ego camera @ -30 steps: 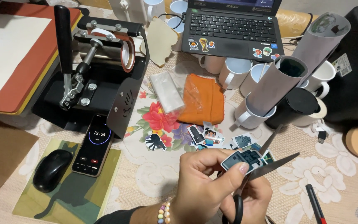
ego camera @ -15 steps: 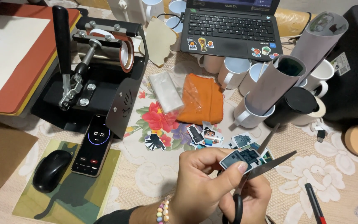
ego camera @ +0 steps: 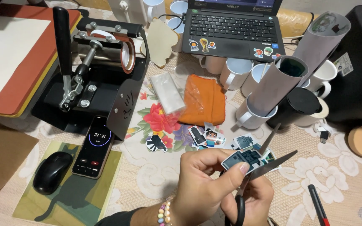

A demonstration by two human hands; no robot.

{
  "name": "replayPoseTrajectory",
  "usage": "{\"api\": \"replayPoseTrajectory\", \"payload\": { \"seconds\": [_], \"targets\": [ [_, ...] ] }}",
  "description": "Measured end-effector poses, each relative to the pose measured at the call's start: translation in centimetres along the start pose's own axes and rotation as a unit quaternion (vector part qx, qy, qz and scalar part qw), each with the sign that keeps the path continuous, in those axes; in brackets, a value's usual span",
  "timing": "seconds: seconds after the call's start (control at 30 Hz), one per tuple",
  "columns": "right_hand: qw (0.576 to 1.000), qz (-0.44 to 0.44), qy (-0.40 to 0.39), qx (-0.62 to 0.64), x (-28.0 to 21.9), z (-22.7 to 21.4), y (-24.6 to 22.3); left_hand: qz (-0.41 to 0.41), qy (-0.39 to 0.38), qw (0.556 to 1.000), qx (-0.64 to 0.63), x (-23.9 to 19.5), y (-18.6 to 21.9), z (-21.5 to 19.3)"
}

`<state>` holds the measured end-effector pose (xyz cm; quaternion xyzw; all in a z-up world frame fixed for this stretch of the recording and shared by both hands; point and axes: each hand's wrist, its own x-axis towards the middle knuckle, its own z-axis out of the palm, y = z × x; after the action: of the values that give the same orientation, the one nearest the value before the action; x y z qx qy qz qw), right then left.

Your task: Cutting out small printed designs or stickers from a sheet using scissors on a workspace.

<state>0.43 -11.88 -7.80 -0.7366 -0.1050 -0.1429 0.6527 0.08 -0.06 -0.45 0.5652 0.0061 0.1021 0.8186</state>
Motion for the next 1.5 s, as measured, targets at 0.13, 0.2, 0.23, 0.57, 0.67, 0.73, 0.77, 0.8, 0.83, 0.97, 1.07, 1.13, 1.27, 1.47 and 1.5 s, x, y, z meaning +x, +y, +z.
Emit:
{"api": "replayPoseTrajectory", "payload": {
  "seconds": [0.13, 0.2, 0.23, 0.57, 0.67, 0.73, 0.77, 0.8, 0.83, 0.97, 1.07, 1.13, 1.27, 1.47, 1.5],
  "targets": [
    [1.000, 0.001, -0.005, 0.011, 0.0, 0.0, -0.1, 0.009, 0.002, 1.000, 0.001, -0.1, -0.2, 0.0],
    [1.000, -0.004, -0.010, 0.010, 0.1, 0.0, -0.2, 0.008, 0.003, 1.000, 0.000, -0.1, -0.2, 0.0],
    [1.000, -0.009, -0.015, 0.008, 0.1, -0.1, -0.3, 0.006, 0.004, 1.000, -0.001, -0.1, -0.3, 0.0],
    [0.986, -0.070, -0.153, -0.014, 0.9, 0.4, -1.2, 0.162, 0.045, 0.986, -0.023, 2.4, 4.7, -4.2],
    [0.931, -0.008, -0.341, -0.130, 0.0, -0.7, 0.7, 0.268, 0.155, 0.947, -0.086, 2.5, 6.3, -6.5],
    [0.859, 0.068, -0.446, -0.242, -0.8, -2.0, 3.0, 0.321, 0.254, 0.912, -0.031, 2.4, 7.2, -7.8],
    [0.861, 0.072, -0.441, -0.245, -0.7, -2.4, 2.9, 0.317, 0.250, 0.914, -0.035, 2.3, 7.4, -8.0],
    [0.841, 0.088, -0.470, -0.252, -0.7, -3.0, 2.8, 0.315, 0.281, 0.906, -0.008, 2.3, 7.6, -8.0],
    [0.821, 0.103, -0.499, -0.257, -0.7, -3.7, 2.6, 0.313, 0.312, 0.897, 0.020, 2.3, 7.7, -8.1],
    [0.831, 0.074, -0.492, -0.249, -1.2, -4.7, 2.3, 0.286, 0.248, 0.924, 0.048, 2.0, 6.6, -7.8],
    [0.833, -0.007, -0.491, -0.257, -2.2, -5.2, 4.0, 0.259, 0.230, 0.928, 0.136, 1.7, 5.9, -7.2],
    [0.843, -0.073, -0.469, -0.254, -2.6, -5.1, 4.6, 0.256, 0.203, 0.933, 0.151, 1.5, 5.2, -7.4],
    [0.836, -0.085, -0.457, -0.292, -3.2, -5.0, 5.4, 0.211, 0.173, 0.936, 0.224, 0.9, 3.9, -10.0],
    [0.820, -0.092, -0.462, -0.324, -2.6, -5.0, 4.3, 0.179, 0.105, 0.946, 0.248, 1.6, 0.7, -16.0],
    [0.826, -0.092, -0.463, -0.306, -2.2, -5.1, 4.0, 0.146, 0.101, 0.945, 0.275, 1.8, 1.2, -15.2]
  ]
}}
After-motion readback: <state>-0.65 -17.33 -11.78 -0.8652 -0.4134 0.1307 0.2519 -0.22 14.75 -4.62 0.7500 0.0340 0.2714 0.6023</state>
